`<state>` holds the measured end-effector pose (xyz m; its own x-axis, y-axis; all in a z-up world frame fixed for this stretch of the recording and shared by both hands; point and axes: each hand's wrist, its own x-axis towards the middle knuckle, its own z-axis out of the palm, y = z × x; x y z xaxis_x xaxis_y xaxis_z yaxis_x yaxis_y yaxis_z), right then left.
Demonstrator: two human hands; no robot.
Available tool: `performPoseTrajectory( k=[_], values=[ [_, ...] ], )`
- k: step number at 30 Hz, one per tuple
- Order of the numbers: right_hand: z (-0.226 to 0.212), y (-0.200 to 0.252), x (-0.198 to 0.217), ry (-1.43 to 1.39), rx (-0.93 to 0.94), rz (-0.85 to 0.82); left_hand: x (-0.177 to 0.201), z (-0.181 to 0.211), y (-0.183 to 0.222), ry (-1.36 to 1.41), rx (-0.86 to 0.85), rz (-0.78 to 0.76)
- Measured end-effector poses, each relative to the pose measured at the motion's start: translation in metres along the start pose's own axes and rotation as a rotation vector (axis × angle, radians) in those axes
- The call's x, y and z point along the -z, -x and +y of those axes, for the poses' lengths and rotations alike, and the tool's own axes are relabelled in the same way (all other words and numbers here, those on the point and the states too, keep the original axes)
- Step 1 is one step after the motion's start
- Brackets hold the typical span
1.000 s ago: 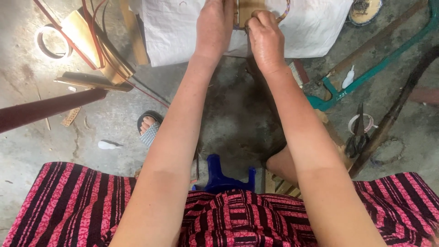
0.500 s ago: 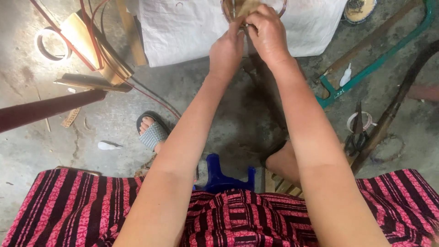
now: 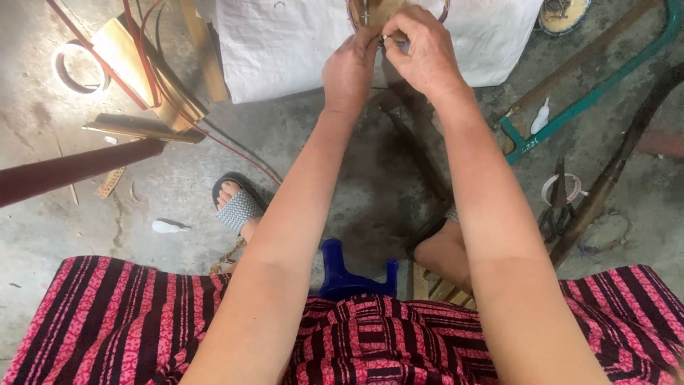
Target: Assembling an instrument body by nailing a decorative strip onto a wooden component using a hammer.
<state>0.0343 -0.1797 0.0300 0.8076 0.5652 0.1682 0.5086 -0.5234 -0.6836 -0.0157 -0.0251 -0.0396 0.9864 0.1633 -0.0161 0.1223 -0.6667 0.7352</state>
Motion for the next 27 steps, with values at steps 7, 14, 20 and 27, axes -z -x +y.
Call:
performPoseTrajectory(
  k=[7, 14, 20, 27],
  values=[
    [0.009, -0.004, -0.003, 0.107, -0.03, -0.043, -0.004, -0.009, 0.002, 0.02, -0.094, 0.065],
    [0.034, -0.011, -0.014, 0.231, -0.032, -0.045, -0.01, -0.018, 0.002, 0.05, -0.133, 0.098],
    [0.037, -0.017, -0.019, 0.322, -0.029, -0.1, -0.002, -0.007, 0.0, 0.047, 0.009, -0.009],
    [0.031, -0.015, -0.01, 0.175, -0.143, -0.159, 0.008, -0.003, -0.002, 0.008, -0.105, 0.019]
  ],
)
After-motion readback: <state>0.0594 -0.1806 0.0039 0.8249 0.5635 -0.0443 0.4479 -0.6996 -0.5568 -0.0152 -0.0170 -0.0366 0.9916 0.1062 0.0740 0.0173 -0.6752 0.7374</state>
